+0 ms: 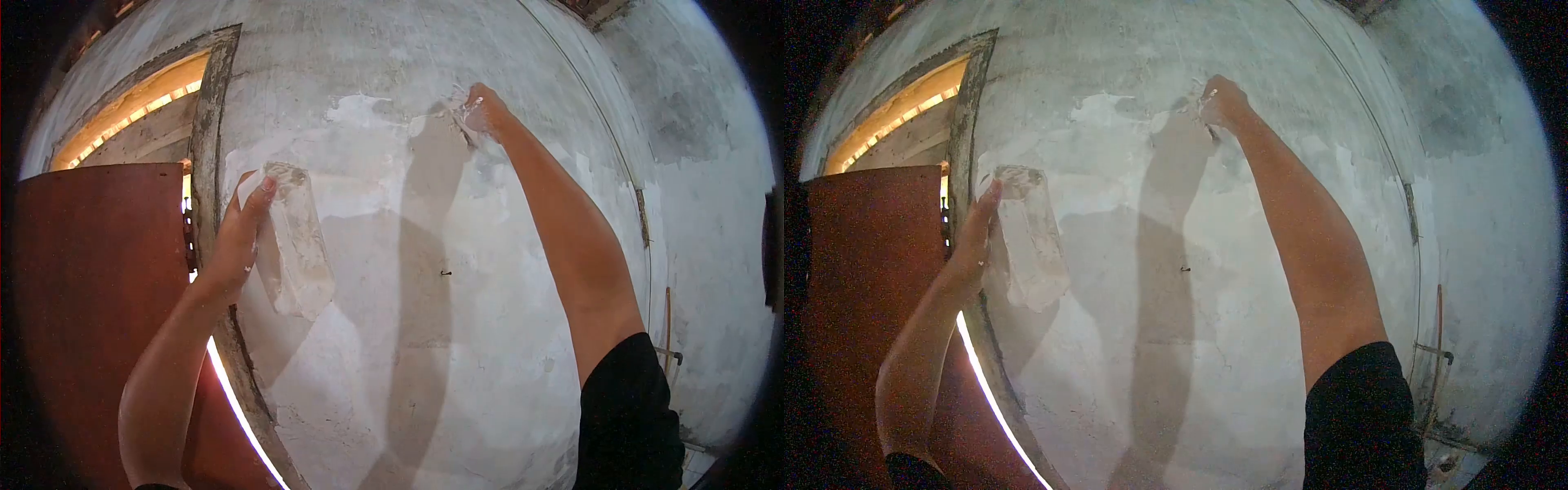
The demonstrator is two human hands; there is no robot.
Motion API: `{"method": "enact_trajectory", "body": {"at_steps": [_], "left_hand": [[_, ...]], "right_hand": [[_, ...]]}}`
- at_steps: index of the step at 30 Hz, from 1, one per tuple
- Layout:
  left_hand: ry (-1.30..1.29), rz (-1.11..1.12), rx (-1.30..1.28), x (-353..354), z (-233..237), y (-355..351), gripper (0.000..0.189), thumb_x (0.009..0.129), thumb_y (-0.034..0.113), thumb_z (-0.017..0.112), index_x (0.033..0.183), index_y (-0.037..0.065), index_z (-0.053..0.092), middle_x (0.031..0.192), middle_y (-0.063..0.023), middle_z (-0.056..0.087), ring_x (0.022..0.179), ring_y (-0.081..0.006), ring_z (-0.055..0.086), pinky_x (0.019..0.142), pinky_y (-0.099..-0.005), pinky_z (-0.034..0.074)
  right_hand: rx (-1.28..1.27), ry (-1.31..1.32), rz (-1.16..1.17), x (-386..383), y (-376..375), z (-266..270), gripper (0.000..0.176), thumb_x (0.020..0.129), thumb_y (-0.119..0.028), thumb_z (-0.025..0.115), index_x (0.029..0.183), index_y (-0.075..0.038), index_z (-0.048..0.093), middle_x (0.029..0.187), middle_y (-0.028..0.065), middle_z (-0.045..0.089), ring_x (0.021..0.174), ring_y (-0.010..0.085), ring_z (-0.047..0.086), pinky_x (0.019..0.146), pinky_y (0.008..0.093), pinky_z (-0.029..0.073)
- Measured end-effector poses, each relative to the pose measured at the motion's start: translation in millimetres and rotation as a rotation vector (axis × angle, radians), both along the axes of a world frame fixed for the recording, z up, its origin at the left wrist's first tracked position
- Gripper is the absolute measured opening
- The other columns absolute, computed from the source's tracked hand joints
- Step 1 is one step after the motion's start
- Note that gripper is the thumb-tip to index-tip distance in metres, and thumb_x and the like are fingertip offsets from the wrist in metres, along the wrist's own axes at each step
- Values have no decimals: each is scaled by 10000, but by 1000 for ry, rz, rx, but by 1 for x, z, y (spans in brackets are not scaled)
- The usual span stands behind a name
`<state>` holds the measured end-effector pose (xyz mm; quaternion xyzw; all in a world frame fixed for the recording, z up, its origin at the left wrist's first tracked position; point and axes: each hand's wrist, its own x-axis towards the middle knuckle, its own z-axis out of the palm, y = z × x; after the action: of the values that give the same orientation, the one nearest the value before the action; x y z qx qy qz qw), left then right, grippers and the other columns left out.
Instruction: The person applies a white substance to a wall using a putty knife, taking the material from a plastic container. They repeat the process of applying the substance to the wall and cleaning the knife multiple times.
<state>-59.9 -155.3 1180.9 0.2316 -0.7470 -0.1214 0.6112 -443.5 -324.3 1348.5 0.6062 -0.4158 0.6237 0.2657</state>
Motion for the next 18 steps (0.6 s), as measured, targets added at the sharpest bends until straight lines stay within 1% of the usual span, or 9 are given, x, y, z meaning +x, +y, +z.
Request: {"method": "enact_trajectory", "body": {"at_steps": [2,4,5,7,10,11,14,15,18], "left_hand": [[59,73,10,-7,1,0,660,903,533,523,1346,68,368,1256,-108,484,1187,-210,456,1037,-364,328],[78,13,5,-7,6,-16,683,901,542,520,1355,59,354,1274,-114,476,1202,-217,449,1045,-366,321],[92,-40,-2,-9,7,-24,706,900,550,517,1365,49,340,1291,-121,467,1216,-225,442,1053,-368,314],[90,-109,28,-19,11,-33,718,899,555,516,1369,43,335,1303,-122,461,1221,-227,441,1055,-368,315],[73,-234,11,-42,17,-45,734,900,565,504,1378,38,326,1322,-128,451,1225,-232,444,1055,-369,321],[68,-291,-31,-48,19,-50,737,902,570,493,1383,39,321,1330,-132,447,1224,-236,448,1053,-371,326],[115,-276,-76,-59,29,-73,749,899,595,473,1383,42,323,1341,-136,440,1221,-238,453,1051,-379,334],[114,-280,-74,-65,29,-65,749,899,595,473,1383,42,323,1341,-136,440,1221,-238,453,1051,-379,334],[83,-290,-60,-81,33,-42,781,886,625,463,1391,47,316,1367,-148,416,1251,-254,430,1064,-381,321]], "right_hand": [[-37,134,-48,8,4,3,402,741,-245,717,1053,-18,607,1028,200,651,955,357,640,783,411,513],[-54,396,-271,36,46,-19,139,770,-95,601,868,-46,685,888,194,665,840,333,644,709,388,493],[-41,398,-278,40,59,-29,139,770,-95,601,868,-46,685,888,194,665,840,333,644,709,388,493],[-12,659,-140,43,75,-39,239,752,-86,606,973,-54,690,902,220,655,855,373,630,729,410,504],[-62,764,-203,43,75,-56,329,716,-50,599,1027,-97,695,892,206,663,820,372,634,733,413,511],[-131,851,-286,42,68,-61,405,691,-16,577,1048,-162,699,869,183,665,800,365,631,707,419,509],[-32,944,-281,43,82,-89,483,668,18,548,1064,-217,695,827,151,667,765,349,629,688,421,509],[103,977,-385,41,81,-95,333,724,0,594,1015,-127,694,850,163,666,866,335,644,754,417,521],[178,1089,-494,27,92,-121,348,735,26,579,1004,-161,695,839,147,669,858,329,644,741,420,521]]}}
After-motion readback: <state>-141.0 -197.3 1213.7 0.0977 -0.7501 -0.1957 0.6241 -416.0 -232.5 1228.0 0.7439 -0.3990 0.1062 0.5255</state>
